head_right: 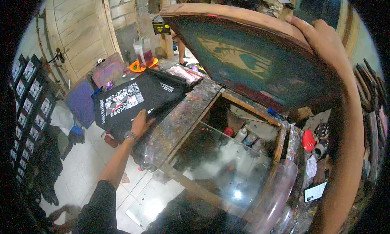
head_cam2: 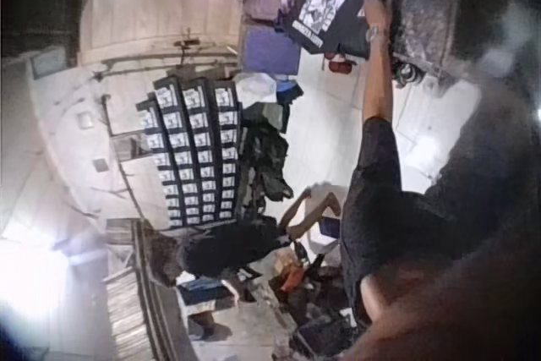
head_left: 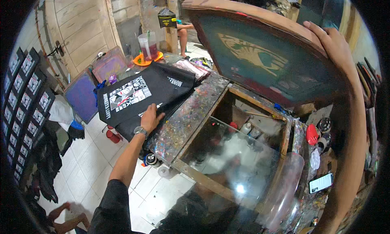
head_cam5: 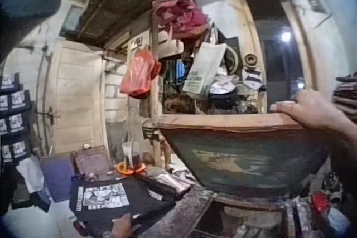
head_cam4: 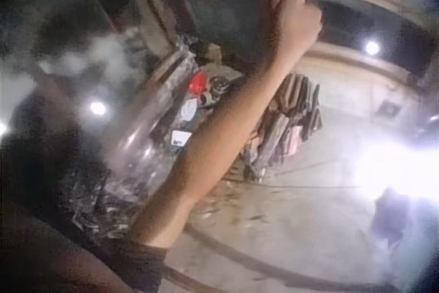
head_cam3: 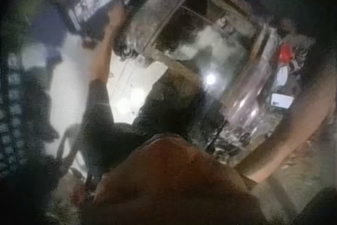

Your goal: The person performs screen printing on black garments, lowering a screen onto the fabric, applying ink with a squeegee, and then lifting the screen to reveal the print. The person repeats this process for several garments, with another person assisting by moving the printed items.

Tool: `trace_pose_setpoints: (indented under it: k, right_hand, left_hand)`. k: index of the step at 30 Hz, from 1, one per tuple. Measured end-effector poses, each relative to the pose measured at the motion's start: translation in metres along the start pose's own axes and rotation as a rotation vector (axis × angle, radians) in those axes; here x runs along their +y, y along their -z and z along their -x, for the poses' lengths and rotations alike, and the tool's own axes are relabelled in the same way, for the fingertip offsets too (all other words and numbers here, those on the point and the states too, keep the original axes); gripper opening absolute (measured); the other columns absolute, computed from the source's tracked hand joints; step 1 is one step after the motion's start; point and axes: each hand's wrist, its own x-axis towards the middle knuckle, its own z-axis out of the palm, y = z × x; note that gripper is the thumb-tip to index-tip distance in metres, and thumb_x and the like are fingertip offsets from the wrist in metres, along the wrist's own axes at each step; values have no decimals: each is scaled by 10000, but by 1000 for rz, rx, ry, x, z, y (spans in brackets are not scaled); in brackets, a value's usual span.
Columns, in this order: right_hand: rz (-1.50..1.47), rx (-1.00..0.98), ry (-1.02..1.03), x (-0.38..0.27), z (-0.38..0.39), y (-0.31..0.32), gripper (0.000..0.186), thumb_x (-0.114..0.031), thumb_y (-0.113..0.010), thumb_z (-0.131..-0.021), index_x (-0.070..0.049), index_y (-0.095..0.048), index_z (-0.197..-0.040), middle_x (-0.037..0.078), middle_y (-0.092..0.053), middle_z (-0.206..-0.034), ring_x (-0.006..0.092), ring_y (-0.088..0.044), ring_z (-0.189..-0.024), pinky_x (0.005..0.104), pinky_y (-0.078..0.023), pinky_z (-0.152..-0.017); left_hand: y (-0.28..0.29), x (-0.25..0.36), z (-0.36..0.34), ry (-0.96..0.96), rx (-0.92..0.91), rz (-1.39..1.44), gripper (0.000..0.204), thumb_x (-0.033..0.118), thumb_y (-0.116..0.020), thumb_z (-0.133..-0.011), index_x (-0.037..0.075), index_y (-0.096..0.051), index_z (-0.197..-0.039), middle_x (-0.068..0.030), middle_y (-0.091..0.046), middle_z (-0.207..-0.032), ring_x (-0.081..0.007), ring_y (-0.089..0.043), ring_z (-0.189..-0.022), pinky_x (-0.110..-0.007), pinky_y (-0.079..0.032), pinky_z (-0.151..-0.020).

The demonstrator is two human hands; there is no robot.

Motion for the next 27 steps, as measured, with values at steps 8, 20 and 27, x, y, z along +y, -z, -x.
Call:
trace_pose_setpoints:
  k: [8, 20, 27]
  right_hand:
    - [-15, -10, -93, -38, -4, 20, 347, -340, -480, -1058, -417, -573, -1383, 269, -655, -962, 478, -697, -882, 522, -569, -730]
    - [-189, -88, -296, -49, -7, 42, 447, -521, -540, -991, -148, -720, -1161, 296, -713, -953, 479, -716, -919, 534, -580, -809]
    - [-187, -157, -274, -52, -11, 50, 422, -530, -452, -1026, -264, -722, -1213, 285, -717, -1066, 474, -698, -1022, 544, -559, -904]
  left_hand:
    - [51, 39, -66, -263, -404, -426, 212, 122, -638, -867, 9, -740, -1014, -256, -730, -938, -421, -737, -878, -515, -608, -757]
    - [-24, 219, 191, -875, -562, 32, 789, 746, -348, -994, 303, -292, -1643, -83, -191, -1729, -400, -86, -1592, -658, -83, -1239]
    - [-21, 300, 224, -912, -510, 281, 685, 562, -541, -997, 221, -428, -1581, -154, -381, -1640, -464, -260, -1526, -644, -152, -1228]
